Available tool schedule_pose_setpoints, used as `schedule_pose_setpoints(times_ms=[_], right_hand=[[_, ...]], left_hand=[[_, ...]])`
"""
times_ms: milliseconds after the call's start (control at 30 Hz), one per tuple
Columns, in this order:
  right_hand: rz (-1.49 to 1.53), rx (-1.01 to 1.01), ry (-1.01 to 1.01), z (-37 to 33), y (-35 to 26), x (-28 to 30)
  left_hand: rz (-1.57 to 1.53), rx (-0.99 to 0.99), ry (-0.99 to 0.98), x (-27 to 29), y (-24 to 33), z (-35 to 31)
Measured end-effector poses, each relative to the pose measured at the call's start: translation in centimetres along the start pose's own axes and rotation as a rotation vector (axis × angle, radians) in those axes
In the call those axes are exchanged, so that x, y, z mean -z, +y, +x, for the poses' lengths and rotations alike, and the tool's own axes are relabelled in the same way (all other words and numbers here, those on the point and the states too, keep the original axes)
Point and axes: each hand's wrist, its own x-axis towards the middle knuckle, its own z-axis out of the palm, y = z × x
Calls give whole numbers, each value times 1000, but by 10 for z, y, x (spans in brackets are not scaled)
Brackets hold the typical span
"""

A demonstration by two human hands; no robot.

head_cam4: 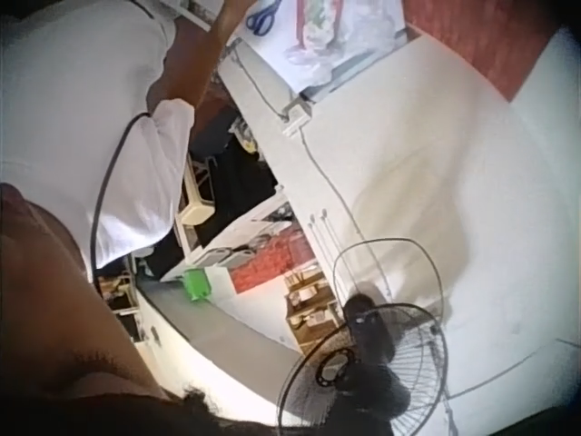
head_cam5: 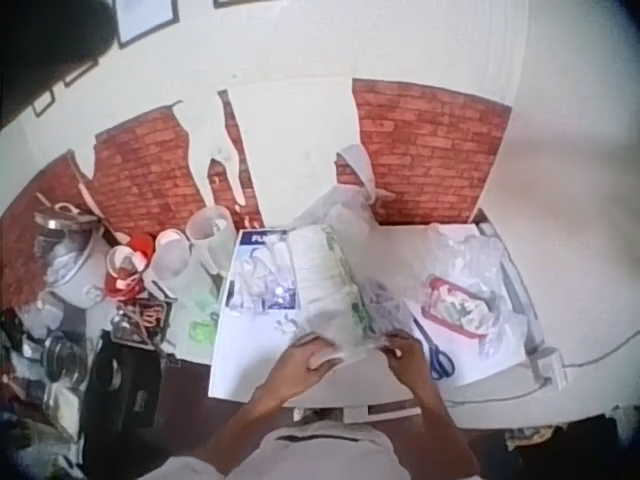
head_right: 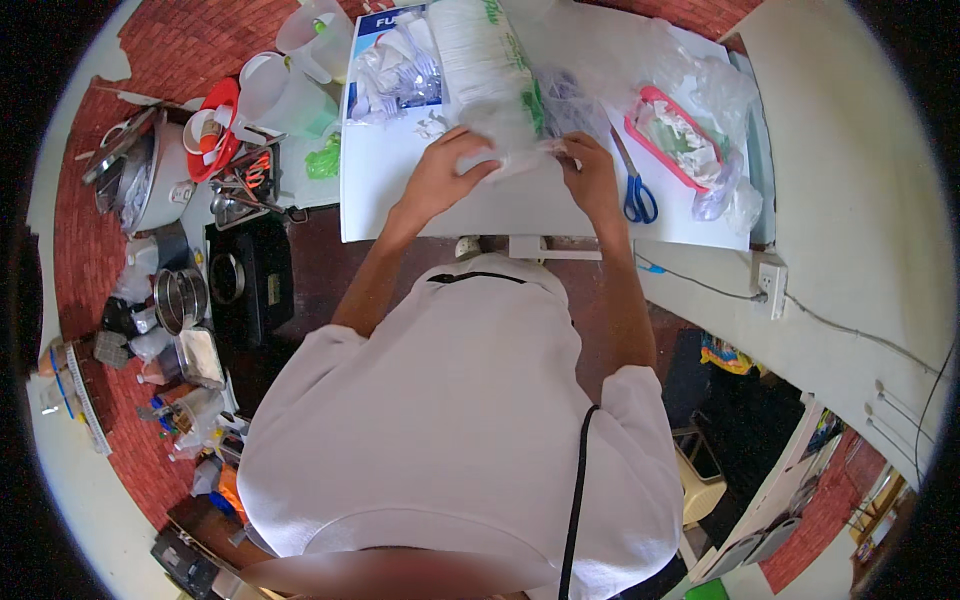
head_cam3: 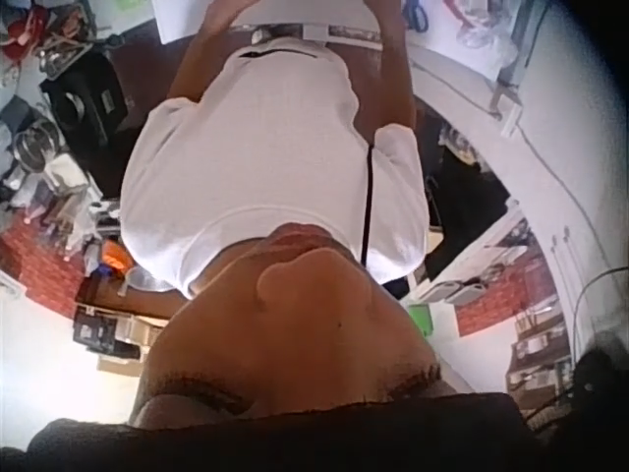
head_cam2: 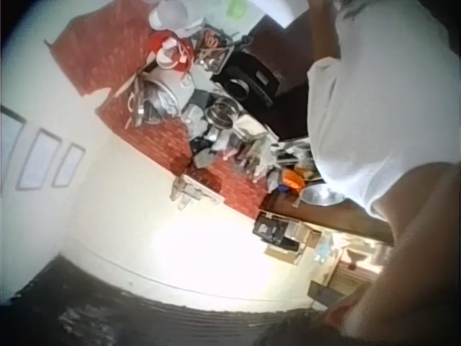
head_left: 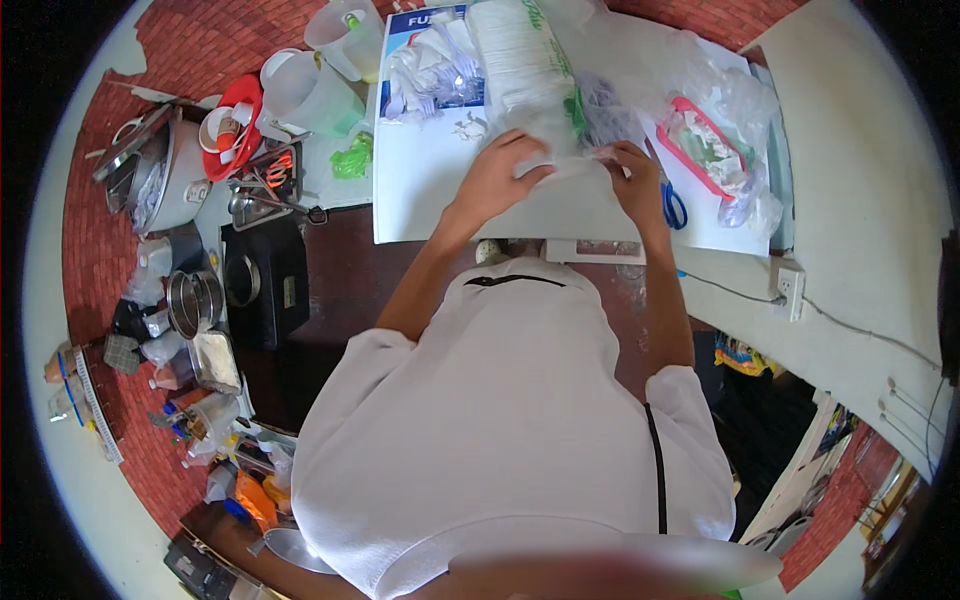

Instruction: Assembling swab kits by placing swabs and paper strips into plastic bags.

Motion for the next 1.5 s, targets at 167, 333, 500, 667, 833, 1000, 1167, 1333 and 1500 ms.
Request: schedule_pose_setpoints(times_ms=[167, 333, 500, 667, 833, 1000, 1167, 1333, 1500], right_hand=[[-192, 268, -122, 30, -85, 36], [177, 94, 29, 42, -117, 56], [-37, 348, 197, 53, -144, 79], [-43, 317, 230, 46, -165, 79], [-144, 233, 176, 64, -155, 76], [-30, 209, 199, 63, -158, 70], [71, 364, 184, 69, -142, 59], [273, 222, 157, 72, -143, 58], [325, 223, 135, 74, -146, 61]], left_hand=[[-168, -43, -16, 8, 55, 60], [-311, -77, 42, 24, 64, 88], [-212, -235, 144, 36, 97, 105], [-221, -214, 146, 51, 107, 112], [-160, -225, 138, 50, 94, 109], [-83, -271, 122, 55, 90, 108], [-32, -284, 107, 59, 90, 111], [-244, -191, 156, 57, 86, 115], [-538, 12, -10, 60, 77, 115]])
